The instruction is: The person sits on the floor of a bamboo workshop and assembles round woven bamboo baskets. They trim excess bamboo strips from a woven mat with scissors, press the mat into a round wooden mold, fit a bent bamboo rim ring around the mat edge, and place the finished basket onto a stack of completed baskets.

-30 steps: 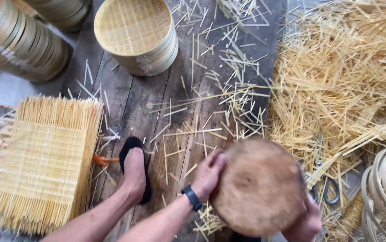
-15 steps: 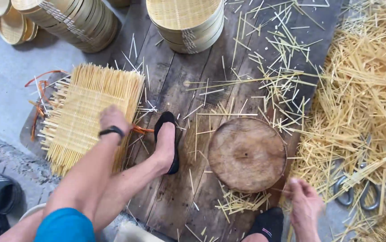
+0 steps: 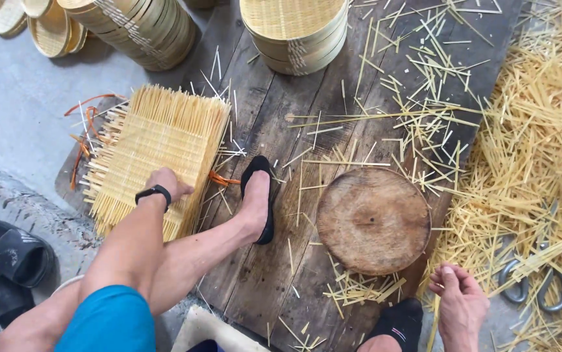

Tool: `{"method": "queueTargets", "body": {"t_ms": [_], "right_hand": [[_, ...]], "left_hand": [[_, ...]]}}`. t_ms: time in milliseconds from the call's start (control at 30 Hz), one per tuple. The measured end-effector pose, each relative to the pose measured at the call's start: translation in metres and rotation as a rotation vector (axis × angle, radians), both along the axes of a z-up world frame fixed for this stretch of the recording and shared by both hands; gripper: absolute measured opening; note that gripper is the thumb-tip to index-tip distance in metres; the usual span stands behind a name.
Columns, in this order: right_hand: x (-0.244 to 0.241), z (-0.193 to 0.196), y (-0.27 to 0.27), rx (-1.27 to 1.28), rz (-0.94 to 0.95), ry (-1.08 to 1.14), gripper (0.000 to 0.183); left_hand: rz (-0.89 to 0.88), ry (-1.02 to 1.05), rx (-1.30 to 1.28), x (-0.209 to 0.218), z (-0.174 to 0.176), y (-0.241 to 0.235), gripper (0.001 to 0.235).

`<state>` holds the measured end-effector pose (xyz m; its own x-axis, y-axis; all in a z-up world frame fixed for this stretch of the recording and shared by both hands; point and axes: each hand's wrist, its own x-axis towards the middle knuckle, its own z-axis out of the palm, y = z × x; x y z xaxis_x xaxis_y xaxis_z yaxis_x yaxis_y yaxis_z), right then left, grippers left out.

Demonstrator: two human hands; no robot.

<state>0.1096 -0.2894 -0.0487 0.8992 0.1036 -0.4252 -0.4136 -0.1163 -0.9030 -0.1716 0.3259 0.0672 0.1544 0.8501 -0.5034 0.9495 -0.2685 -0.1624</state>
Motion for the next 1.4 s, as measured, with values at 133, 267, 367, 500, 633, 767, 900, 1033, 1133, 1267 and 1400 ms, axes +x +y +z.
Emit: {"method": "queueTargets", "body": {"t_ms": [133, 267, 367, 500, 633, 767, 900, 1033, 1133, 1267, 1400], "right_hand": [[-0.014, 0.006, -0.017, -0.019, 0.067, 0.023, 0.02], [-0.009, -0.003, -0.012, 0.013, 0.03, 0.042, 0.02], [-0.015, -0.008, -0.015, 0.01, 0.043, 0.072, 0.02], [-0.015, 0.002, -0.012, 0.036, 0.036, 0.115, 0.02], [-0.015, 0.0, -0.017, 0.01, 0.011, 0.135, 0.021], [-0.015, 0.012, -0.015, -0.002, 0.007, 0.133, 0.021], [-0.012, 0.023, -0.006, 0.012, -0.018, 0.119, 0.019], [-0.008, 0.037, 0.001, 0.017, 0.044, 0.061, 0.03], [0.002, 0.072, 0.007, 0.498, 0.118, 0.068, 0.048], [0.021, 0.091, 0.009, 0.774, 0.146, 0.327, 0.064], [0.036, 0.032, 0.002, 0.335, 0.251, 0.29, 0.052]], "left_hand": [[-0.004, -0.031, -0.01, -0.031, -0.053, 0.025, 0.064], [-0.054, -0.076, 0.043, -0.011, -0.02, 0.011, 0.071], [-0.045, -0.038, 0.007, -0.013, -0.023, 0.007, 0.062], [-0.037, -0.062, -0.051, -0.018, -0.025, 0.013, 0.045], [-0.114, -0.067, -0.026, -0.01, -0.018, 0.013, 0.044], [-0.351, -0.296, -0.021, 0.034, 0.021, -0.041, 0.041], [-0.591, -0.536, -0.024, 0.065, 0.034, -0.09, 0.043], [-0.809, -0.791, -0.046, 0.094, 0.034, -0.151, 0.05], [-0.957, -0.996, -0.05, 0.119, 0.043, -0.221, 0.058], [-1.264, -1.005, -0.002, 0.115, 0.001, -0.325, 0.063], [-1.433, -0.738, -0.213, 0.114, -0.021, -0.345, 0.069]]}}
